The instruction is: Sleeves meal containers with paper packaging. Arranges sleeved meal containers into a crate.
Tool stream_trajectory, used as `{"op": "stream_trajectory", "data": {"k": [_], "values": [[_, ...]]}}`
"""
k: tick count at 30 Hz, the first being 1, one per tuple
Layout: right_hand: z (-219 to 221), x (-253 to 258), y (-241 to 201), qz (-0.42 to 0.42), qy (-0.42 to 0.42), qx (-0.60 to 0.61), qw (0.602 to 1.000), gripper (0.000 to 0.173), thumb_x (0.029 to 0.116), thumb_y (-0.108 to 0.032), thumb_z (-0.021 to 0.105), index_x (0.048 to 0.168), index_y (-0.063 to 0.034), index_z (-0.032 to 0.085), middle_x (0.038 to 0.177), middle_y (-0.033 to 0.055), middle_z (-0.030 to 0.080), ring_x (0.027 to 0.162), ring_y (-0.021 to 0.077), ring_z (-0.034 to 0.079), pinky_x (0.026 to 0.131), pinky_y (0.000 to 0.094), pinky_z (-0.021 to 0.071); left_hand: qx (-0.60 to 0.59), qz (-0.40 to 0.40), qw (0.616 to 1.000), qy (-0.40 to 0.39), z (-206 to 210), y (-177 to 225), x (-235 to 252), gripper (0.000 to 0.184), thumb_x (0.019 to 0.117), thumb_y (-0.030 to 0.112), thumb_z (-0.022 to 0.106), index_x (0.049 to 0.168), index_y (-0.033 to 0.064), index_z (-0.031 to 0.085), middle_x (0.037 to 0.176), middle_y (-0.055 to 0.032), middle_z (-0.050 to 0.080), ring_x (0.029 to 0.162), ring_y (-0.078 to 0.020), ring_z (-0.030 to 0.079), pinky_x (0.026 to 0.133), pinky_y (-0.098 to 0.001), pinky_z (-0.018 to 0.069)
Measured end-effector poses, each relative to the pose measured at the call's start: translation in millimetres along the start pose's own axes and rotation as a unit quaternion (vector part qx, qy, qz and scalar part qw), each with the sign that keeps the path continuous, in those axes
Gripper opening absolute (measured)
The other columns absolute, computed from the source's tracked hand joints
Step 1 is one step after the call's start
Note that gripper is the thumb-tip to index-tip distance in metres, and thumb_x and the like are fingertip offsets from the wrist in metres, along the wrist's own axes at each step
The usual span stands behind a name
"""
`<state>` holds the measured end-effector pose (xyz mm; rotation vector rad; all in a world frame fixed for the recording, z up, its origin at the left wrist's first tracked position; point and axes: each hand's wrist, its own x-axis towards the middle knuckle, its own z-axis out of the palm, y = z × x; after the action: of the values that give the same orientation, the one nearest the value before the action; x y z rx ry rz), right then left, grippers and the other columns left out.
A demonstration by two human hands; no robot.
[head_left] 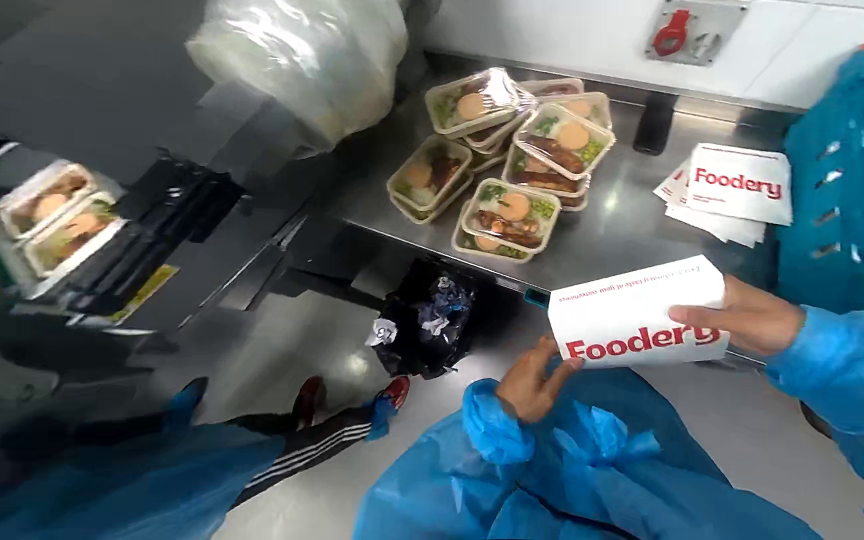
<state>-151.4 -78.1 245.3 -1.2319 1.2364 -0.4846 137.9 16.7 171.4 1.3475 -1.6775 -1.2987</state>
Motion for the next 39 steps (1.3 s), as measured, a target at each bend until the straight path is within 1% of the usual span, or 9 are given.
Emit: {"op": "stream_trajectory", "data": {"k": [3, 7, 11, 14, 18, 24, 31, 35, 39], "values": [[11.1, -7.6, 1.9, 0.012, 0.016, 0.090, 0.996, 0.033, 0.0883, -0.004, 0.067, 0.121, -0.0021, 0.062, 0.099, 0.0081, 0.074, 0.088, 0.0173, 0.073, 0.082, 0.0357, 0.0623, 0.252, 0.150, 0.926, 0.238, -19.5, 30.5, 8.4, 0.066, 0.0890, 0.042, 0.077, 0.137, 0.0019, 0.057, 0.136, -0.0151, 0.063, 0.124, -0.0273, 0.061, 0.106, -0.0506, 0.0479], [34.8, -22.0, -3.8, 0.008, -0.027, 0.138, 0.990, 0.032, 0.0867, -0.007, 0.067, 0.119, -0.0075, 0.065, 0.100, 0.0061, 0.075, 0.090, 0.0162, 0.073, 0.082, 0.0348, 0.0628, 0.406, 0.238, 0.880, 0.060, -26.7, 80.2, 38.7, 0.095, 0.0819, 0.070, 0.068, 0.151, 0.0077, 0.050, 0.155, -0.0151, 0.049, 0.144, -0.0330, 0.045, 0.119, -0.0599, 0.0315], [26.3, -24.0, -7.0, -0.045, -0.022, 0.037, 0.998, 0.014, 0.0842, -0.013, 0.073, 0.098, -0.0103, 0.076, 0.086, 0.0027, 0.076, 0.077, 0.0107, 0.073, 0.071, 0.0270, 0.0623, 0.258, 0.105, 0.944, -0.176, -19.7, 91.4, 58.1, 0.058, 0.0954, 0.036, 0.072, 0.143, 0.0052, 0.057, 0.122, -0.0135, 0.070, 0.104, -0.0284, 0.071, 0.091, -0.0500, 0.0572], [12.8, -25.2, -4.1, -0.146, 0.077, -0.137, 0.977, 0.018, 0.0824, -0.038, 0.077, 0.083, -0.0200, 0.076, 0.070, -0.0109, 0.070, 0.059, -0.0039, 0.064, 0.053, 0.0156, 0.0540, 0.224, 0.125, 0.951, -0.172, -13.4, 92.6, 64.6, 0.021, 0.1020, 0.019, 0.061, 0.108, 0.0028, 0.073, 0.082, -0.0112, 0.073, 0.075, -0.0259, 0.072, 0.069, -0.0472, 0.0587], [-12.2, 0.2, 30.3, -0.177, 0.011, -0.060, 0.982, 0.040, 0.0866, -0.038, 0.079, 0.114, -0.0126, 0.067, 0.100, -0.0117, 0.074, 0.093, -0.0014, 0.070, 0.083, 0.0220, 0.0608, 0.318, 0.184, 0.926, -0.091, -18.2, 97.2, 101.9, 0.030, 0.1003, 0.034, 0.062, 0.091, 0.0077, 0.074, 0.064, -0.0058, 0.067, 0.061, -0.0222, 0.069, 0.058, -0.0429, 0.0553], [4.5, 88.4, 80.5, 0.095, 0.188, 0.239, 0.948, 0.040, 0.1015, -0.019, 0.060, 0.137, -0.0030, 0.050, 0.117, 0.0037, 0.067, 0.101, 0.0070, 0.068, 0.085, 0.0291, 0.0603, 0.323, -0.301, 0.883, 0.159, -154.4, -29.1, 219.8, 0.072, 0.0944, 0.059, 0.064, 0.141, 0.0041, 0.057, 0.138, -0.0247, 0.059, 0.131, -0.0436, 0.055, 0.108, -0.0646, 0.0439], [32.7, 167.4, 99.1, 0.109, 0.129, 0.402, 0.900, 0.035, 0.1052, -0.019, 0.054, 0.138, -0.0087, 0.049, 0.118, 0.0056, 0.067, 0.103, 0.0132, 0.069, 0.087, 0.0359, 0.0605, 0.140, -0.318, 0.926, 0.150, -165.7, -92.6, 196.5, 0.064, 0.0879, 0.031, 0.082, 0.129, -0.0101, 0.056, 0.119, -0.0327, 0.063, 0.112, -0.0442, 0.063, 0.100, -0.0592, 0.0492], [33.4, 174.5, 97.1, 0.104, 0.112, 0.387, 0.909, 0.034, 0.1060, -0.020, 0.053, 0.138, -0.0093, 0.050, 0.119, 0.0048, 0.067, 0.105, 0.0132, 0.068, 0.089, 0.0357, 0.0599, 0.117, -0.319, 0.903, 0.262, -172.2, -104.3, 189.2, 0.079, 0.0885, 0.047, 0.078, 0.144, -0.0029, 0.049, 0.145, -0.0310, 0.049, 0.134, -0.0448, 0.050, 0.111, -0.0603, 0.0423], [39.5, 178.8, 87.9, 0.095, 0.122, 0.346, 0.925, 0.036, 0.1039, -0.022, 0.058, 0.137, -0.0080, 0.053, 0.119, 0.0060, 0.068, 0.105, 0.0150, 0.069, 0.090, 0.0375, 0.0595, 0.006, -0.363, 0.914, 0.182, -159.2, -115.1, 191.9, 0.071, 0.0969, 0.050, 0.066, 0.142, -0.0026, 0.052, 0.131, -0.0275, 0.063, 0.124, -0.0399, 0.061, 0.108, -0.0581, 0.0458]]}}
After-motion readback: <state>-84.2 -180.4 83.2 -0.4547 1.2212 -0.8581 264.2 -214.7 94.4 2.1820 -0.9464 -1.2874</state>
